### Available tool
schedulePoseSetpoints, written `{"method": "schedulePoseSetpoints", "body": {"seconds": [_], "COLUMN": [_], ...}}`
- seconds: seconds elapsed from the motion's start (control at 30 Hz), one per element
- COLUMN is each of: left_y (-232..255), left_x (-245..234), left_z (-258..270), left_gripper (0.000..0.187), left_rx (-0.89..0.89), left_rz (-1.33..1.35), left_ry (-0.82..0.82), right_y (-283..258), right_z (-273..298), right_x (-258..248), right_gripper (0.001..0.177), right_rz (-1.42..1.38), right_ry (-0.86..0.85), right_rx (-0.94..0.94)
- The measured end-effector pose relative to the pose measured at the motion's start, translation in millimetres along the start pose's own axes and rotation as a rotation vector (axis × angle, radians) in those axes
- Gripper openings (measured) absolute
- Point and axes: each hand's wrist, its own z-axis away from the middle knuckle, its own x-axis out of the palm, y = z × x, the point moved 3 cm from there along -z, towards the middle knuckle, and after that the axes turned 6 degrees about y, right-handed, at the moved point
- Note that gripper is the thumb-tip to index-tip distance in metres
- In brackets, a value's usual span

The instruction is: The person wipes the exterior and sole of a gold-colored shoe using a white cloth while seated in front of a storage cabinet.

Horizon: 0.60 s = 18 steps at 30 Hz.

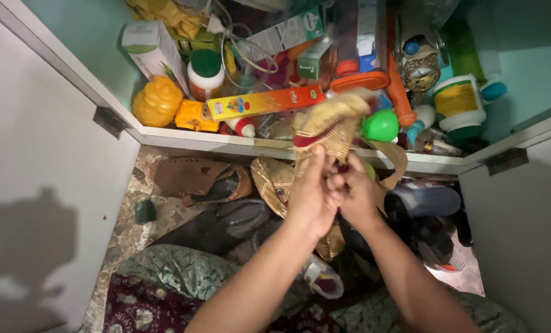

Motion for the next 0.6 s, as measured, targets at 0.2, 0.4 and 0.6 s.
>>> {"method": "schedulePoseSetpoints", "body": {"seconds": [0.2, 0.4, 0.6], "left_y": [-4.2, -23.9, -27.0], "left_x": [-11.5, -17.8, -24.9], "left_z": [-7.6, -2.2, 12.6], "left_gripper": [0.019, 0.029, 0.043], "left_rx": [-0.059, -0.087, -0.058], "left_rz": [0.145, 0.036, -0.129], "left_ry": [0.085, 0.068, 0.005], "right_y": [48.8, 15.1, 19.0], "right_z": [14.8, -16.1, -18.5], "right_x": [35.1, -13.3, -27.9], "right_gripper": [0.018, 0.048, 0.04], "right_rz": [-1.181, -1.515, -1.353], "right_ry": [0.171, 0.231, 0.185], "right_rx": [0.897, 1.056, 1.015]}}
